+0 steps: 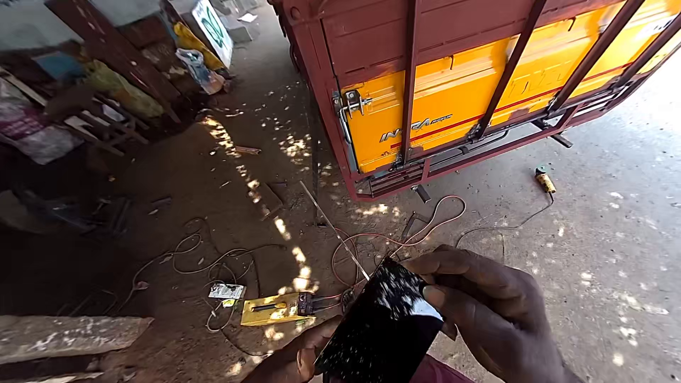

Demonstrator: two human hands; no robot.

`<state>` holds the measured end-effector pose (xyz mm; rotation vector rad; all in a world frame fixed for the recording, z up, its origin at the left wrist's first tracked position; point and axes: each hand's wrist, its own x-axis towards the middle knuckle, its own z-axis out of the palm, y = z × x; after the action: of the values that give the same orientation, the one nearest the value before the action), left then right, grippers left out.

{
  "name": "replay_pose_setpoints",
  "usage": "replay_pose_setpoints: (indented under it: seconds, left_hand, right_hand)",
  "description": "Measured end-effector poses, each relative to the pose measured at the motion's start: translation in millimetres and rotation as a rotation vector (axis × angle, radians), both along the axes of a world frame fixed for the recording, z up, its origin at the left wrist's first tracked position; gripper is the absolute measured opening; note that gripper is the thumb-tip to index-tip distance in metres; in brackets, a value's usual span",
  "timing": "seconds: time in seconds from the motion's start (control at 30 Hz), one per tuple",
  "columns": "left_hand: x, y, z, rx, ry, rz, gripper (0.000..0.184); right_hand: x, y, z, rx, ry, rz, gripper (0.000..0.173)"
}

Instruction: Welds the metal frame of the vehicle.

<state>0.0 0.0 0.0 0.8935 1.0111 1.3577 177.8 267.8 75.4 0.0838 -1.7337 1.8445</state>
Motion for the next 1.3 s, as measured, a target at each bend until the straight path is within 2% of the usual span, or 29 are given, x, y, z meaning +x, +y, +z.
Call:
replay_pose_setpoints:
  seconds: [0.07, 0.13, 0.17, 0.27, 0.37, 0.47, 0.57, 0.63, 0.7, 0.77, 0.8, 0.83, 0.9, 0.93, 0.97, 1.03, 1.07, 1.1, 1.17, 1.23, 1.3]
  left_hand:
    - [4.5, 12.8, -18.0, 0.02, -0.162, 0.034, 0.078]
    - [9.9, 24.1, -34.0, -0.076, -0.202, 0.136, 0.088]
    - [13.2, 30.3, -37.4, -0.143, -0.183, 0.196, 0.086]
    - [17.9, 46.2, -49.6, -0.242, -0.041, 0.28, 0.057]
    - [18.8, 55.3, -66.8, -0.232, 0.045, 0.303, 0.033]
    - [19.7, 61.6, -71.1, -0.207, 0.035, 0.312, 0.035]
    - [22.3, 72.6, -69.0, -0.12, 0.002, 0.368, 0.037]
    - [22.8, 82.9, -64.3, -0.059, -0.095, 0.372, 0.037]
    - [21.7, 95.8, -57.4, -0.031, -0.179, 0.38, 0.032]
    - [13.8, 108.3, -53.1, -0.016, -0.178, 0.368, 0.027]
    - [6.7, 112.2, -54.2, 0.005, -0.158, 0.351, 0.028]
    - [-1.7, 115.1, -57.2, 0.019, -0.117, 0.342, 0.03]
    - [-24.1, 115.3, -62.7, 0.02, -0.044, 0.316, 0.032]
    - [-38.1, 112.9, -63.7, 0.007, -0.005, 0.294, 0.032]
    - [-52.7, 109.7, -64.0, -0.029, 0.0, 0.287, 0.032]
    - [-85.4, 101.6, -66.7, -0.106, -0.03, 0.303, 0.033]
    - [-102.8, 97.8, -70.6, -0.122, -0.06, 0.332, 0.035]
    - [-119.5, 94.0, -76.3, -0.156, -0.103, 0.388, 0.034]
    - [-153.3, 87.0, -86.7, -0.242, -0.194, 0.543, 0.029]
    - [-186.8, 81.8, -94.7, -0.303, -0.319, 0.73, 0.028]
    - [-224.1, 80.6, -99.3, -0.338, -0.422, 0.908, 0.026]
  right_hand:
    - [2.8, 5.2, -46.8, -0.084, -0.128, -0.06, 0.029]
    - [4.5, 3.3, -84.7, 0.0, -0.26, -0.107, 0.028]
    - [4.5, 0.9, -99.7, 0.096, -0.303, -0.125, 0.028]
    - [2.6, -7.3, -121.1, 0.257, -0.352, -0.119, 0.027]
    - [-1.8, -10.8, -126.0, 0.342, -0.296, -0.081, 0.026]
    - [-6.6, -6.0, -137.0, 0.078, -0.241, -0.055, 0.03]
    - [-19.2, -0.9, -177.4, -0.097, -0.4, -0.17, 0.047]
    - [-25.4, -1.2, -198.3, -0.172, -0.486, -0.049, 0.058]
    - [-30.4, -9.5, -194.1, -0.264, -0.498, 0.06, 0.058]
    - [-42.9, -15.4, -162.4, -0.372, -0.518, 0.074, 0.054]
    - [-53.6, -15.3, -151.4, -0.427, -0.459, 0.058, 0.055]
    - [-66.0, -12.4, -156.2, -0.483, -0.344, 0.052, 0.055]
    - [-91.6, 4.2, -211.2, -0.412, 0.073, 0.202, 0.048]
    - [-95.9, -0.6, -188.5, -0.533, -0.169, 0.045, 0.035]
    - [-105.2, -1.0, -174.5, -0.561, -0.361, -0.073, 0.03]
    - [-123.1, 9.0, -184.8, -0.442, -0.46, -0.176, 0.045]
    - [-129.8, 16.0, -197.3, -0.385, -0.491, -0.207, 0.06]
    - [-136.6, 23.1, -207.1, -0.343, -0.528, -0.239, 0.075]
    - [-151.7, 38.9, -216.4, -0.288, -0.608, -0.27, 0.09]
    - [-167.4, 53.9, -218.8, -0.22, -0.702, -0.304, 0.091]
    - [-185.8, 65.8, -218.9, -0.091, -0.808, -0.37, 0.084]
